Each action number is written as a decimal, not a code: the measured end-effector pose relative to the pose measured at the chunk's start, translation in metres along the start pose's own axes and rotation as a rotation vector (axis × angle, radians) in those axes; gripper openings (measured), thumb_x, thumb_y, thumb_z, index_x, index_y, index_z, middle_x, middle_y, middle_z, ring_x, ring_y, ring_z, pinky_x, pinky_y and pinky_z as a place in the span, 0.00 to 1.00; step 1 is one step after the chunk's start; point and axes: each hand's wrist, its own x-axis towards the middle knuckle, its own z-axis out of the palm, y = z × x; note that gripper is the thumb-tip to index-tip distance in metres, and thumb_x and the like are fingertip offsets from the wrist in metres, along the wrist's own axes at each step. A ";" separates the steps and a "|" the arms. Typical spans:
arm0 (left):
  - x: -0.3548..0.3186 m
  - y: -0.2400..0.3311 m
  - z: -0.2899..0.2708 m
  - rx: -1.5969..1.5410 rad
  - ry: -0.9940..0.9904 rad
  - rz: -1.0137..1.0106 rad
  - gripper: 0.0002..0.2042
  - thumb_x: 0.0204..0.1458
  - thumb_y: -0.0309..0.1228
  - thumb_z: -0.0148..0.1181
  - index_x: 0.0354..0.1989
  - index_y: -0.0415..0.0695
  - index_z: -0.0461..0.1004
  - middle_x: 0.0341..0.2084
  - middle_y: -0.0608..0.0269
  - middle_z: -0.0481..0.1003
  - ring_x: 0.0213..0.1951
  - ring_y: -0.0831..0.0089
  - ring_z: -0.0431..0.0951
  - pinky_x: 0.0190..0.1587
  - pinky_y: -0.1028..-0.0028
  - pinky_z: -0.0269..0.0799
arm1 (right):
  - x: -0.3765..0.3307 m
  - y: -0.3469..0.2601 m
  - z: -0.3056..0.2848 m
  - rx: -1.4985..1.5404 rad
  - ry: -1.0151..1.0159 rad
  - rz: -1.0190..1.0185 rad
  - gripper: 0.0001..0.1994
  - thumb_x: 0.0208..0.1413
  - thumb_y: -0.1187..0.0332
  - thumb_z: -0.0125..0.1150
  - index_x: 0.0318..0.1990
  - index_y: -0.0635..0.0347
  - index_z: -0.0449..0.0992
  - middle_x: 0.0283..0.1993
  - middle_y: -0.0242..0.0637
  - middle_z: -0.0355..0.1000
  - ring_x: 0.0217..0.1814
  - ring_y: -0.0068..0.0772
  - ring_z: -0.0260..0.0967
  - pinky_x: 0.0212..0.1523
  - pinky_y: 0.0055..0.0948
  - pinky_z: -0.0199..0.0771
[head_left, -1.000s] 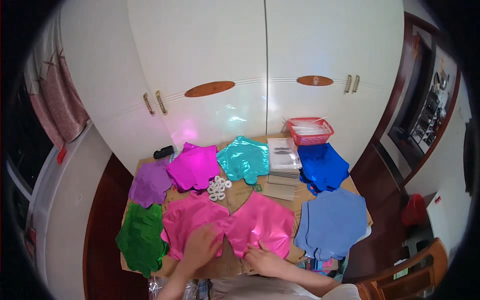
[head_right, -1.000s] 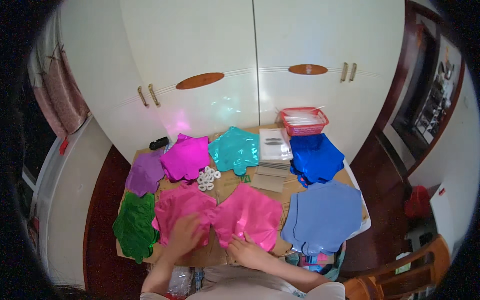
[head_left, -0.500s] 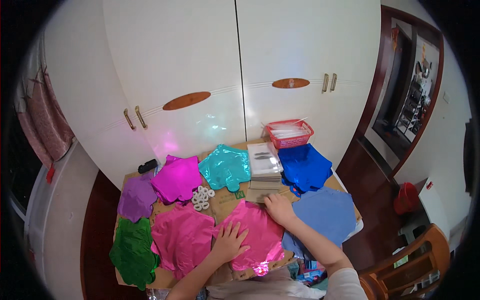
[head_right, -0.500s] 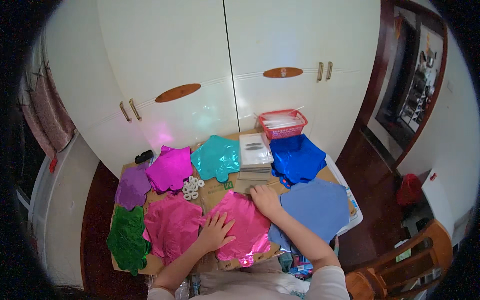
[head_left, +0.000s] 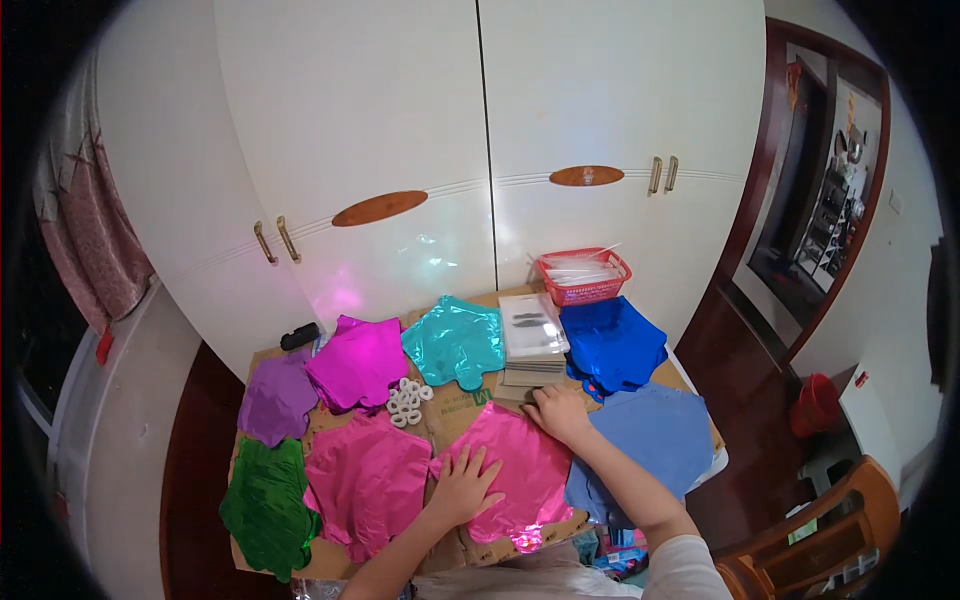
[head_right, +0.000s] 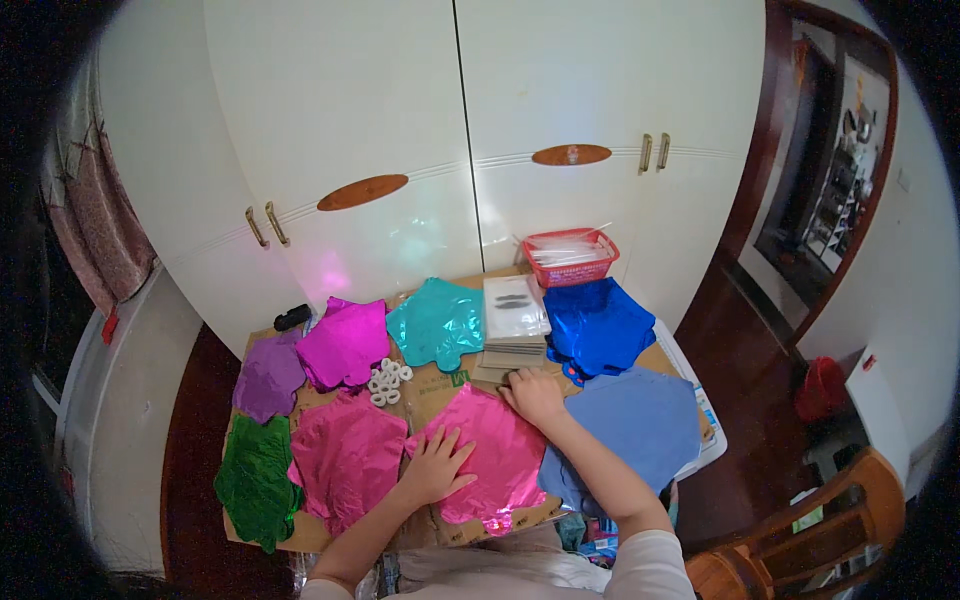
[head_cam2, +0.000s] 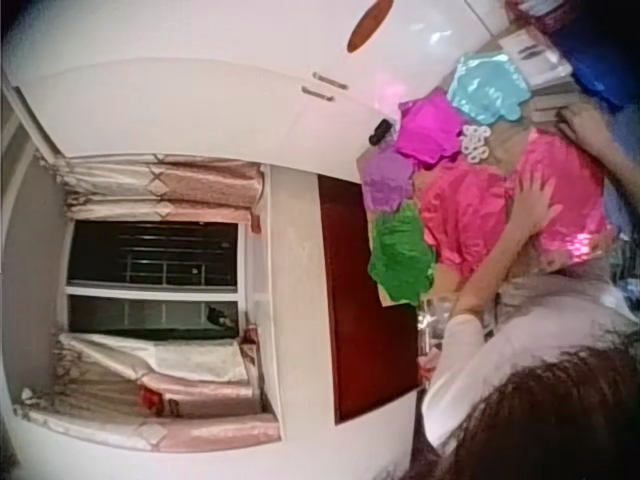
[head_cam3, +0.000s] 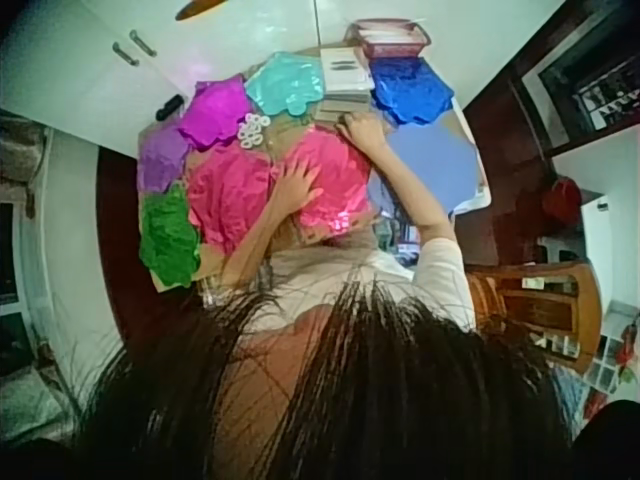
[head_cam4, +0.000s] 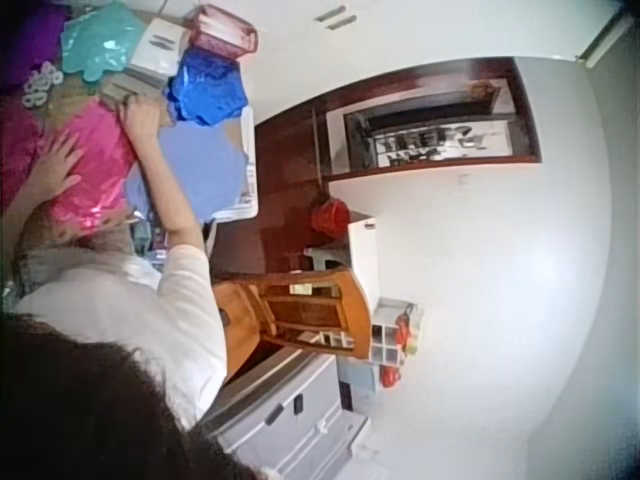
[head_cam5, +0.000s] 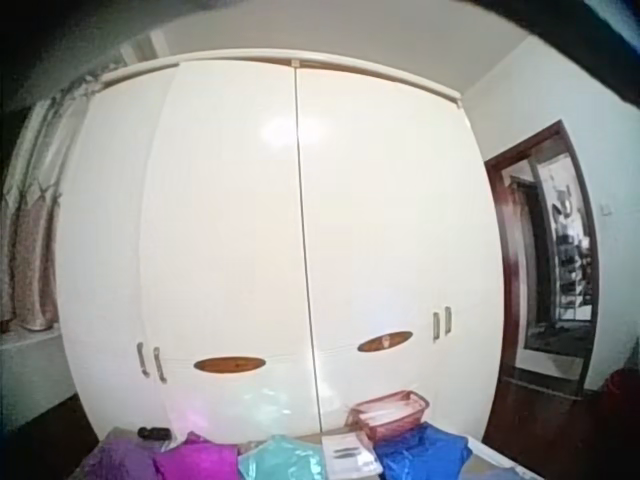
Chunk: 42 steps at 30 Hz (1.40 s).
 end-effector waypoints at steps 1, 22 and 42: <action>0.002 -0.002 -0.002 -0.012 0.007 -0.004 0.28 0.50 0.52 0.52 0.54 0.47 0.65 0.55 0.48 0.61 0.58 0.48 0.58 0.57 0.48 0.54 | 0.001 0.000 0.000 0.061 -0.028 0.051 0.10 0.53 0.63 0.49 0.28 0.58 0.73 0.30 0.39 0.71 0.38 0.40 0.70 0.37 0.39 0.69; 0.179 -0.088 0.049 -0.120 0.166 -0.158 0.11 0.49 0.29 0.49 0.38 0.47 0.76 0.36 0.56 0.73 0.40 0.55 0.72 0.44 0.59 0.68 | 0.027 0.037 0.027 0.182 -0.246 0.168 0.20 0.53 0.56 0.49 0.45 0.65 0.70 0.46 0.51 0.69 0.51 0.52 0.64 0.50 0.44 0.66; 0.240 -0.099 0.054 -0.229 -0.056 -0.438 0.26 0.41 0.44 0.62 0.42 0.35 0.71 0.43 0.47 0.70 0.48 0.54 0.70 0.49 0.61 0.68 | 0.028 0.044 0.019 0.098 -0.322 0.134 0.31 0.45 0.51 0.57 0.52 0.66 0.66 0.50 0.55 0.64 0.52 0.52 0.63 0.54 0.39 0.64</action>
